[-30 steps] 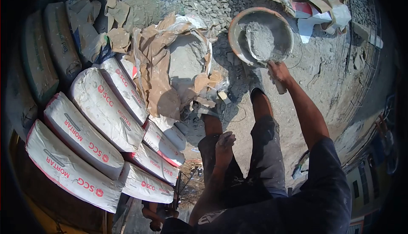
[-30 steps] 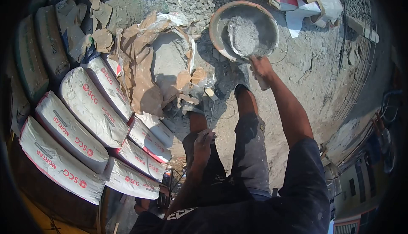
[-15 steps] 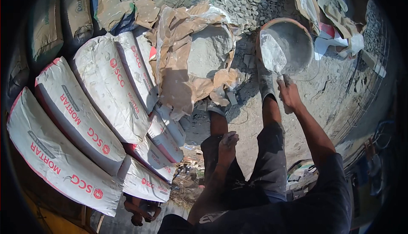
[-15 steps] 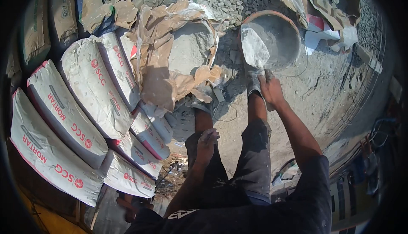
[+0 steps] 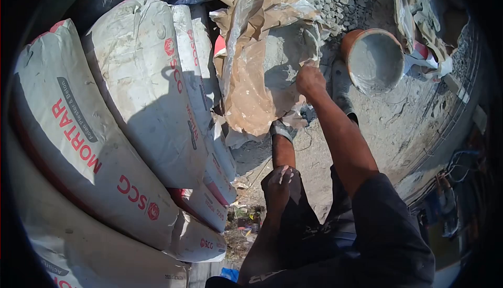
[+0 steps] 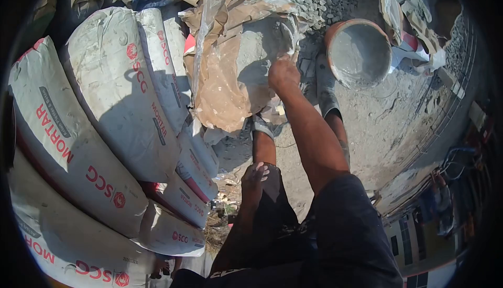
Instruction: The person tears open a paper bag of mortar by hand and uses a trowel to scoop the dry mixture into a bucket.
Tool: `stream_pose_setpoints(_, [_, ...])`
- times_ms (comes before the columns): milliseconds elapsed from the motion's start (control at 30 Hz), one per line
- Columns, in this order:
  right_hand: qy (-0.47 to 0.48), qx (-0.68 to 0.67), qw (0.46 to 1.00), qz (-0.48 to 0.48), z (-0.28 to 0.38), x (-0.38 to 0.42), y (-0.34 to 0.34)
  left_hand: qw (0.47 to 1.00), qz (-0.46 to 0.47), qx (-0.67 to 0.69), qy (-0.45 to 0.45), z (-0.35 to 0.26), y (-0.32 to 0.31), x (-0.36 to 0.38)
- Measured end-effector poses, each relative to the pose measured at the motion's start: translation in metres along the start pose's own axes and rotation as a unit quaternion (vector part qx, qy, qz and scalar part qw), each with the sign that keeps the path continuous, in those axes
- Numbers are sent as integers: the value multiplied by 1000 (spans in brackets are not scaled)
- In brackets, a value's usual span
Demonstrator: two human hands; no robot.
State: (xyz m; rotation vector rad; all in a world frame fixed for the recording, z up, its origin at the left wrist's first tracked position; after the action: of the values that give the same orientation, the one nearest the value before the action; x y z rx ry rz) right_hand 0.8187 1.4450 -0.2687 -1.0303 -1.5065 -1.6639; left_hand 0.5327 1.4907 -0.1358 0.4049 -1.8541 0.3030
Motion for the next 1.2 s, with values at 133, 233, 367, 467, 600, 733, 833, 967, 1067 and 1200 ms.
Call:
stream_pose_setpoints(133, [88,148,984,-57,18,-11,-38,1000,10,-13,-12,25,11,5])
stream_pose_setpoints(233, [46,49,998,-17,-11,24,-36,1000,12,-6,-13,20,15,3])
stream_pose_setpoints(367, [80,-75,989,-97,-24,71,-25,997,13,-28,-70,9,9,9])
stream_pose_setpoints(467, [23,-145,972,-182,-27,54,-15,995,9,-24,-97,12,8,7])
stream_pose_setpoints(600, [154,152,967,-136,-3,-71,-53,997,-10,-53,-63,9,14,8])
stream_pose_setpoints(733, [130,69,988,-47,-9,-73,-54,999,-3,-29,-24,19,15,16])
stream_pose_setpoints(833, [126,39,989,-59,-21,-49,-62,990,-14,-105,-92,29,5,1])
stream_pose_setpoints(967, [173,38,983,-50,-25,49,-50,992,23,-86,-93,-6,-8,20])
stream_pose_setpoints(1067, [183,28,979,-85,-27,35,-36,996,32,-31,-78,-10,-18,22])
stream_pose_setpoints(1200, [200,188,962,0,1,-65,-61,957,5,-218,-191,-28,-10,28])
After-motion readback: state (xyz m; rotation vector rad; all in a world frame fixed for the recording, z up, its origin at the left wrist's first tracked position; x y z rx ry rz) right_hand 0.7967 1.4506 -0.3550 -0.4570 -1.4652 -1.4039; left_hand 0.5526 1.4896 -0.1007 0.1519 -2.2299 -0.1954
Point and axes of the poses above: each hand's wrist, its own x-axis away from the middle knuckle, its own y-axis out of the back of the hand, z = x × y, the point moved 6 cm from there along -x, towards the middle knuckle, and after that the axes turned 6 degrees about z, right-handed, at the moved point
